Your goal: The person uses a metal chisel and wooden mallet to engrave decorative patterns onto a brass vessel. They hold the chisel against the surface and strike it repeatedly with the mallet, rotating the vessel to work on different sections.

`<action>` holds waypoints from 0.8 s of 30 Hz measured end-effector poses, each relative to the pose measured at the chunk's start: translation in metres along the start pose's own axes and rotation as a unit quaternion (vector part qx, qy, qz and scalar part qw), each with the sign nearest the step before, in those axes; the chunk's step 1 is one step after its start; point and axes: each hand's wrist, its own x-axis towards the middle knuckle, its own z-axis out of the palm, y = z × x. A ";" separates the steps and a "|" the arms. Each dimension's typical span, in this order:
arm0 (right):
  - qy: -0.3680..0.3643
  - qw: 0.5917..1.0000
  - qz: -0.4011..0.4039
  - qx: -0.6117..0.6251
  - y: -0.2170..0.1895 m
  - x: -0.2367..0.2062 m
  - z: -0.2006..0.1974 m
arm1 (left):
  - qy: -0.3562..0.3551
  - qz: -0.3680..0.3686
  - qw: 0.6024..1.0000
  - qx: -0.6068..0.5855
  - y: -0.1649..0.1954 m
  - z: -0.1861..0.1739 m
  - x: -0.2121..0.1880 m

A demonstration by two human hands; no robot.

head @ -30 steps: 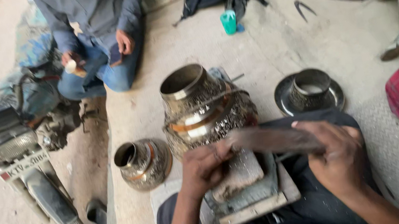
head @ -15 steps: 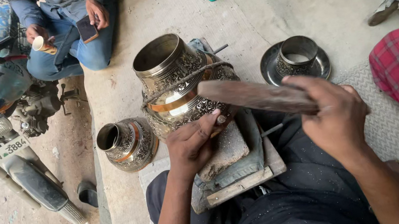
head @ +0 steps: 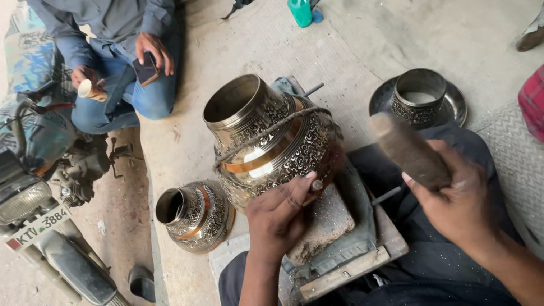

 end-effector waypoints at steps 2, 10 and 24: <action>0.007 0.968 -0.159 -0.194 0.002 -0.002 0.001 | -0.005 -0.009 1.000 -0.013 0.001 -0.001 0.000; 0.001 0.971 -0.130 -0.203 0.015 -0.007 0.001 | -0.014 -0.029 0.999 -0.003 0.000 0.002 -0.004; -0.025 0.995 -0.093 0.020 0.010 -0.001 -0.001 | -0.027 -0.019 0.999 -0.025 0.002 -0.003 0.001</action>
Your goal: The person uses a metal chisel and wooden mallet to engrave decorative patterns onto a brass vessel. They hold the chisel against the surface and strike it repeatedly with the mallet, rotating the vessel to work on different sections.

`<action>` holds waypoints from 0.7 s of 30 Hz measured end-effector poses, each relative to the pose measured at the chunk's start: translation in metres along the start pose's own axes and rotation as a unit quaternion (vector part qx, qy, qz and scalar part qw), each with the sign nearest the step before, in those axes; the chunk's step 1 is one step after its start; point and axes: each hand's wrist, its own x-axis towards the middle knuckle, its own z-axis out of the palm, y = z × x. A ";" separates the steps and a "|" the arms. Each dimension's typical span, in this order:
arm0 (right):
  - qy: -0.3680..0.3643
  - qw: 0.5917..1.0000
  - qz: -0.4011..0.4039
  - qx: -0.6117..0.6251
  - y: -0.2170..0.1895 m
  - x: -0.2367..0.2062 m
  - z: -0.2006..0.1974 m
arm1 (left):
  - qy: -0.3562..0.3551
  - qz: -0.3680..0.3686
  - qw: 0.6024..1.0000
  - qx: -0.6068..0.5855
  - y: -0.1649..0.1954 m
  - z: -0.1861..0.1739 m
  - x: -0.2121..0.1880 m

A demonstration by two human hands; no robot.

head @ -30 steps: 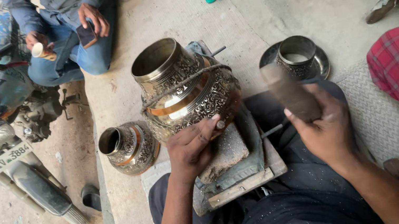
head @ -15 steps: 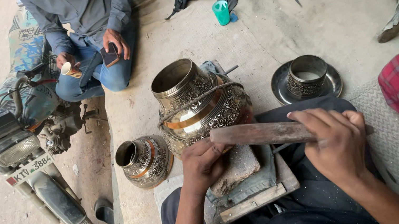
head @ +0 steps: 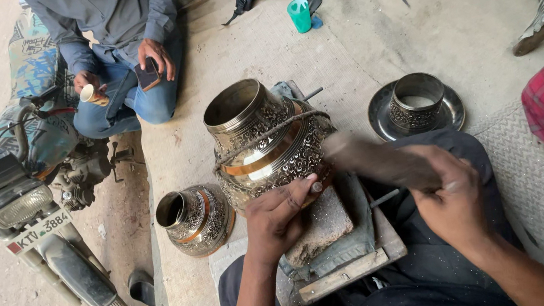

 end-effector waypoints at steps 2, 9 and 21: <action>-0.031 0.979 -0.025 -0.198 0.001 0.001 0.001 | 0.002 0.003 1.000 0.004 0.000 0.000 0.001; -0.051 0.955 -0.044 -0.289 0.002 -0.001 -0.003 | 0.013 0.013 1.000 0.024 -0.005 0.004 -0.004; -0.026 0.981 -0.030 -0.192 0.003 0.012 -0.021 | 0.024 -0.015 0.998 0.057 0.012 0.019 0.000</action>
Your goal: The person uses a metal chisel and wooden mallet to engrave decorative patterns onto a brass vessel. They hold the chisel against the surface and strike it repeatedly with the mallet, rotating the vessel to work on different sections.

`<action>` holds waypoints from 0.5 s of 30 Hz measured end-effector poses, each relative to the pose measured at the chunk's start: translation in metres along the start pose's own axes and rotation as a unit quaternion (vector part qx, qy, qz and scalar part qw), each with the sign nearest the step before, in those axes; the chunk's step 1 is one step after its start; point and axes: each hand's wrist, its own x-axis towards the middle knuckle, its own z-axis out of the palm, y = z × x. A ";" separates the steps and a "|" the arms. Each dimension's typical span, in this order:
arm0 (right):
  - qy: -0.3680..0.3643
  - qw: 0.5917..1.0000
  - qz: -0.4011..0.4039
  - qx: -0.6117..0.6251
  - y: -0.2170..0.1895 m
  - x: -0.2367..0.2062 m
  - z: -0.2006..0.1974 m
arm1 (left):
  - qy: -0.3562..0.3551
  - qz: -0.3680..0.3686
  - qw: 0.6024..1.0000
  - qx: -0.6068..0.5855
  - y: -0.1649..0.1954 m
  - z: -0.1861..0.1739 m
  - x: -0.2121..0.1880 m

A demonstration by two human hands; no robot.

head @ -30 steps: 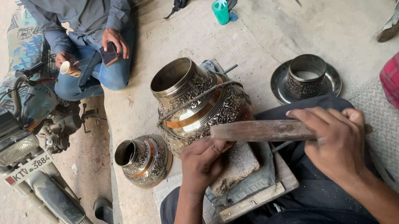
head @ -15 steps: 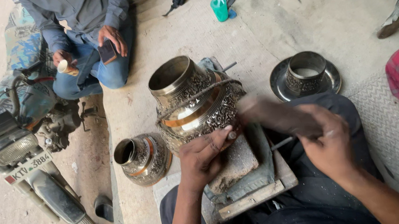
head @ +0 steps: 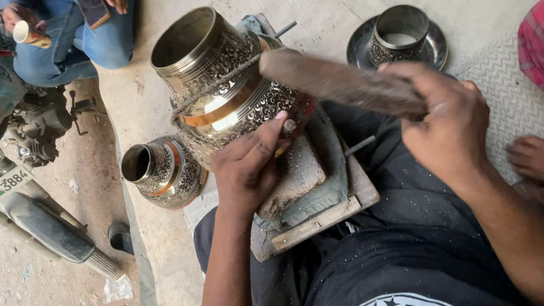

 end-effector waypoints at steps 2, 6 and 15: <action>0.036 0.971 0.066 0.228 0.001 -0.004 0.003 | 0.000 0.000 1.000 0.006 0.002 0.000 0.001; 0.017 0.995 -0.097 -0.030 0.008 -0.010 0.005 | 0.003 0.017 1.000 0.018 -0.002 0.002 0.000; -0.006 0.979 0.063 0.192 0.001 -0.015 0.001 | -0.006 0.014 1.000 0.011 0.002 0.003 -0.002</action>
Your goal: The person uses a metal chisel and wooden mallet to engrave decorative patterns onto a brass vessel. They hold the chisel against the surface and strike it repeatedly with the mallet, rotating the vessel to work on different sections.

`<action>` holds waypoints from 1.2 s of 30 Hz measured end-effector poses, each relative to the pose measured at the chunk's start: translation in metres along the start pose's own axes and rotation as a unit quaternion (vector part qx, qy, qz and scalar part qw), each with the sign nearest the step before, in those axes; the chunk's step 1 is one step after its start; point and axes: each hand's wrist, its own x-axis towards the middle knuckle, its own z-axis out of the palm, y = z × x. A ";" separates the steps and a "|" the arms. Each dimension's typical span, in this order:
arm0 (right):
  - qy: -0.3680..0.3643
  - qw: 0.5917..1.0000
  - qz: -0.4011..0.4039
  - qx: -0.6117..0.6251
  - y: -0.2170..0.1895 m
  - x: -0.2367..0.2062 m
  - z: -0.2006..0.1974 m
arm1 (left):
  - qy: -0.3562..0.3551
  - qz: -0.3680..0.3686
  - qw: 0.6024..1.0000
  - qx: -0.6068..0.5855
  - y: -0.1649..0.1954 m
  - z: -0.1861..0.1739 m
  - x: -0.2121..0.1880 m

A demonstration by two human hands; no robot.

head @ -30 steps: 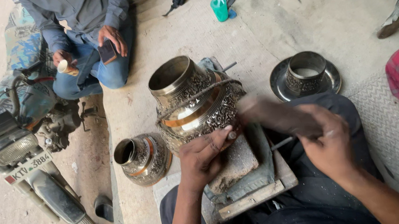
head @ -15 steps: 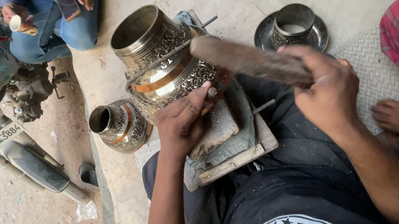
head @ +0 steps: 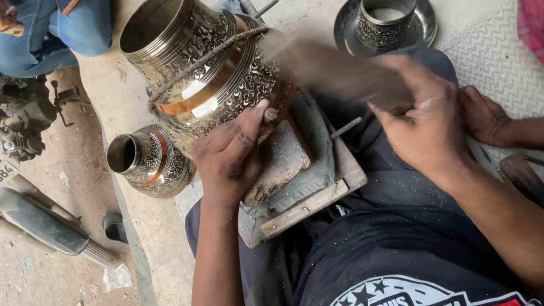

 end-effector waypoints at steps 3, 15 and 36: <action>-0.034 0.948 -0.071 -0.308 -0.002 -0.002 0.000 | -0.005 0.007 1.000 -0.006 0.001 -0.001 0.002; -0.016 0.951 -0.080 -0.297 0.013 -0.013 0.010 | -0.016 0.012 1.000 -0.010 -0.005 0.001 0.000; 0.037 0.994 -0.053 -0.092 0.013 0.002 0.010 | -0.052 -0.008 0.999 0.010 0.004 -0.007 0.009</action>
